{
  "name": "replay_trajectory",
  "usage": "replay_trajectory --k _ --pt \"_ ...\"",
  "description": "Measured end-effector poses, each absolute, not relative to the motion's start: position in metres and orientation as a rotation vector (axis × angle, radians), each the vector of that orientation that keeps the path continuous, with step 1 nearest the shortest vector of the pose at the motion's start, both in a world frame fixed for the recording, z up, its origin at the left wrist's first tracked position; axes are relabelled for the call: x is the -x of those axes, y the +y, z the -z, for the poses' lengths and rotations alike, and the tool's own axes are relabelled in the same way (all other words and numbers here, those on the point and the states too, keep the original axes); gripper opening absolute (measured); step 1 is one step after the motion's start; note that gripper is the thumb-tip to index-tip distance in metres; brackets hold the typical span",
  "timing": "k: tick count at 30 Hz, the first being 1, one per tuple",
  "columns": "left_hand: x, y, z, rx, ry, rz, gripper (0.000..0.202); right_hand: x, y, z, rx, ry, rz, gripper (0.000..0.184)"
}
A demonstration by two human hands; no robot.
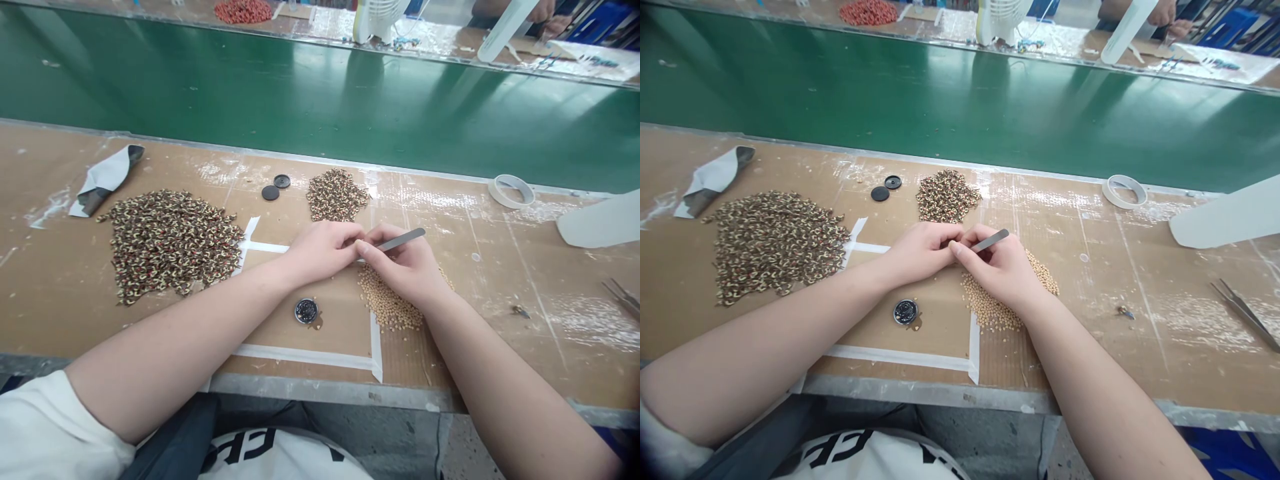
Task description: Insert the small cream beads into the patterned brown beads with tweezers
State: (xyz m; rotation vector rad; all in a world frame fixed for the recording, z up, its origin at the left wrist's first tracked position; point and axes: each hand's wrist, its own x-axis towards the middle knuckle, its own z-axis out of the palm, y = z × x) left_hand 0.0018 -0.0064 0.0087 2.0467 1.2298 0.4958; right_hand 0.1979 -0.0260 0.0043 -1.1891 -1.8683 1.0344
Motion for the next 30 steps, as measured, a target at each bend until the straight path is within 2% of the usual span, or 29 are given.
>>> replay_trajectory --k 30 --pt "-0.0021 -0.0075 -0.0107 -2.039 1.223 -0.486 0.019 -0.1976 -0.0256 -0.0047 1.205 -1.875 -1.035 0.027"
